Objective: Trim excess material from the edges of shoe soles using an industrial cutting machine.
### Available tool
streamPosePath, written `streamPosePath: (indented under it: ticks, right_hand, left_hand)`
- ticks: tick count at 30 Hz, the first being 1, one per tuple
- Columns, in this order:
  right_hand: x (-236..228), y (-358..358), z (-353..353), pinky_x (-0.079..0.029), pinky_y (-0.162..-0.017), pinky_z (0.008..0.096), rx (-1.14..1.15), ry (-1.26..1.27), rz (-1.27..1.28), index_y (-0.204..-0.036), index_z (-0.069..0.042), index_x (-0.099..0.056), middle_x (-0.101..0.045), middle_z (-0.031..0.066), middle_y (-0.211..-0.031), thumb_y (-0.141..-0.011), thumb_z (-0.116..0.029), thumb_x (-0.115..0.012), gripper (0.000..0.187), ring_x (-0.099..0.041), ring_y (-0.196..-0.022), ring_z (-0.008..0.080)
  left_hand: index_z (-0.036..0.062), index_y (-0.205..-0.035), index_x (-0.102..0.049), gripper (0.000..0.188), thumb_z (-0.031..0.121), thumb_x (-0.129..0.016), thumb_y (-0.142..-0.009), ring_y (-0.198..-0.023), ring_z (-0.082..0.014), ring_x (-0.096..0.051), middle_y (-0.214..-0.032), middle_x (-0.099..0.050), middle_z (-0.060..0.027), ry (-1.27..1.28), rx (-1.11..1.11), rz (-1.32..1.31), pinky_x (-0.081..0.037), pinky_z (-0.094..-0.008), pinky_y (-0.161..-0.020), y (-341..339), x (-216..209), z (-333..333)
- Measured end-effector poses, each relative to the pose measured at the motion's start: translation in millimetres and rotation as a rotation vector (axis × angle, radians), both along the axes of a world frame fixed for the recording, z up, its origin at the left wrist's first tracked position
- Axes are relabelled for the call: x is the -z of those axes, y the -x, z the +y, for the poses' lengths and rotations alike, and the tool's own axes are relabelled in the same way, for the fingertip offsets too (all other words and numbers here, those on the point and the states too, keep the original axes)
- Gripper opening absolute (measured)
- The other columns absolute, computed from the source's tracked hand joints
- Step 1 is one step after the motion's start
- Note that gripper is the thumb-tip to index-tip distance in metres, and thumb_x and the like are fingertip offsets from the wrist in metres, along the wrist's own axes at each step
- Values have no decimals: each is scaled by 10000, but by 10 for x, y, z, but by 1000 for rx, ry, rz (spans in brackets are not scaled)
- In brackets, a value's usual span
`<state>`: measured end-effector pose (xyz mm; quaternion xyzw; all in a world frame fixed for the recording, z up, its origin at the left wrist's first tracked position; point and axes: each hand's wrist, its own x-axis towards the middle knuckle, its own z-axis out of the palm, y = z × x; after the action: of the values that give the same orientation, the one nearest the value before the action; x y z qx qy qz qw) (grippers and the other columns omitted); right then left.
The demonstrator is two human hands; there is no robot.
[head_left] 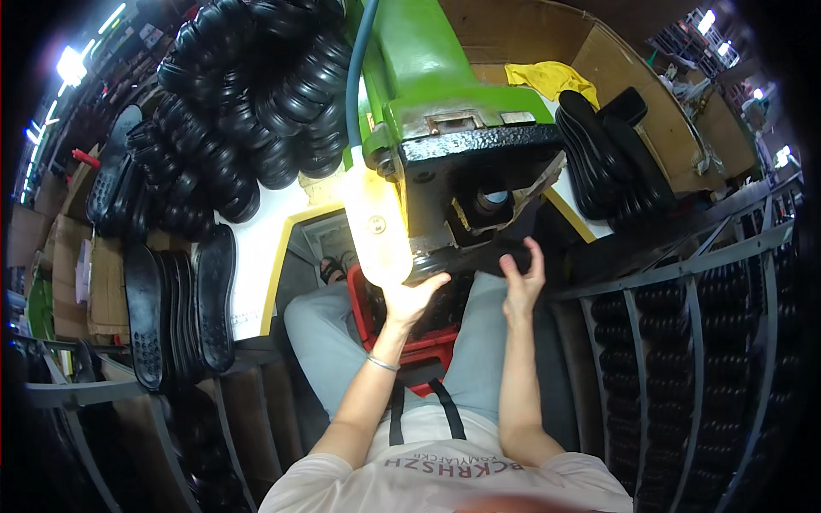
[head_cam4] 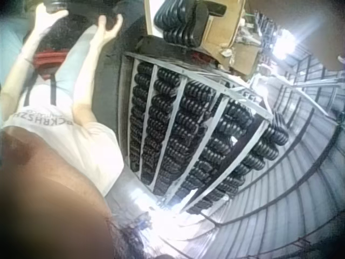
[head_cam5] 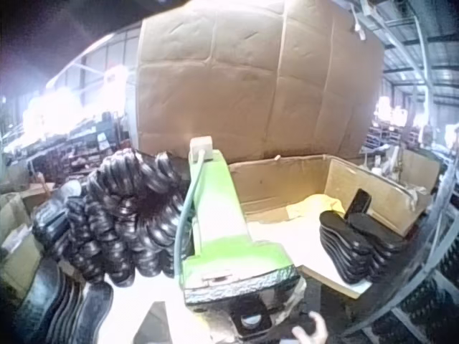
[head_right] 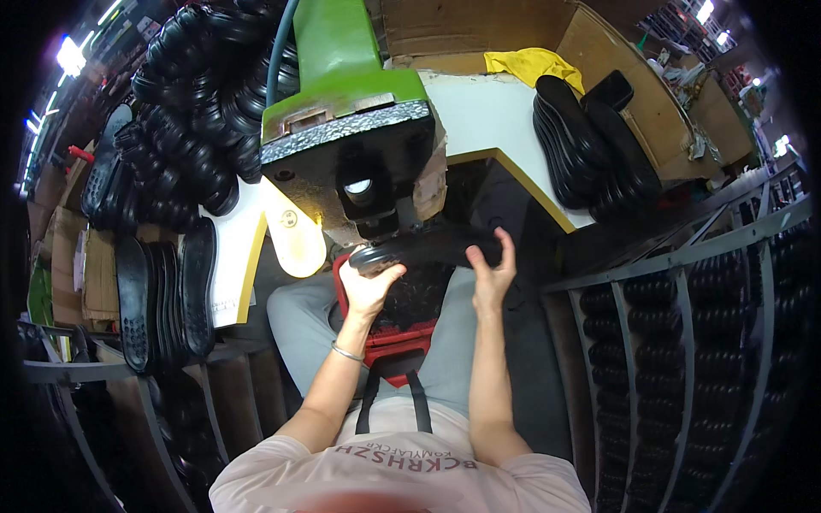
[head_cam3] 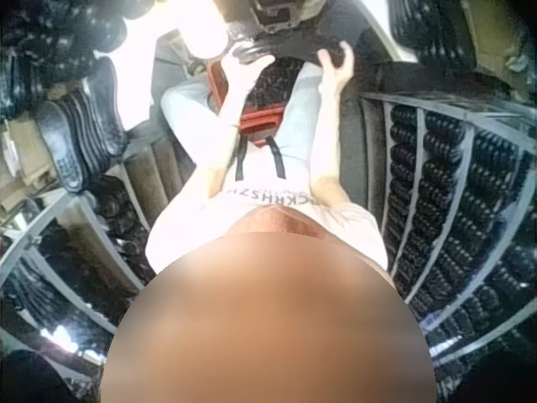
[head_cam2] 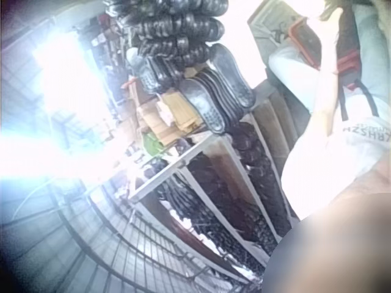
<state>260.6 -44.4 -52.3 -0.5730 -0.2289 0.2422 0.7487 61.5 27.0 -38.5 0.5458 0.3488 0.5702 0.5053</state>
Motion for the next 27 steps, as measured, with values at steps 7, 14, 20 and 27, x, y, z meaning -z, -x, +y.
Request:
streamPosePath:
  ticks: [7,14,20,27]
  right_hand:
    - [-915,-183,-26,-442,-964,333,120,74,-601,-1294,-15,-544,-537,121,-1219,-694,-117,-865,688,-535,-1108,249]
    - [-1121,258,76,-536,-921,345,-123,-180,-524,-1331,54,-483,-451,194,-1403,-680,-19,-840,746,-552,-1178,272]
    - [-999,552,182,-509,-931,367,-94,-198,-713,-1259,55,-555,-558,218,-1306,-600,-125,-900,765,-585,-1154,302]
    - [-976,847,297,-532,-821,379,-117,-246,-868,-1095,41,-620,-644,203,-1085,-520,-148,-930,680,-646,-947,325]
  left_hand:
    - [-11,-1084,-646,514,187,-872,-667,-745,-226,-672,-893,-691,-110,-347,36,392,-543,-303,-728,482,-665,175]
    - [-14,-937,-557,402,-117,-787,-623,-746,-153,-646,-834,-638,-81,26,45,-207,-545,-271,-690,980,-776,129]
    - [28,-886,-524,385,-91,-761,-608,-724,-133,-569,-806,-569,-48,64,36,-243,-455,-230,-668,1473,-532,142]
    - [30,-827,-544,328,-83,-792,-644,-751,-179,-615,-759,-566,-38,78,142,-203,-453,-541,-1015,1901,-297,245]
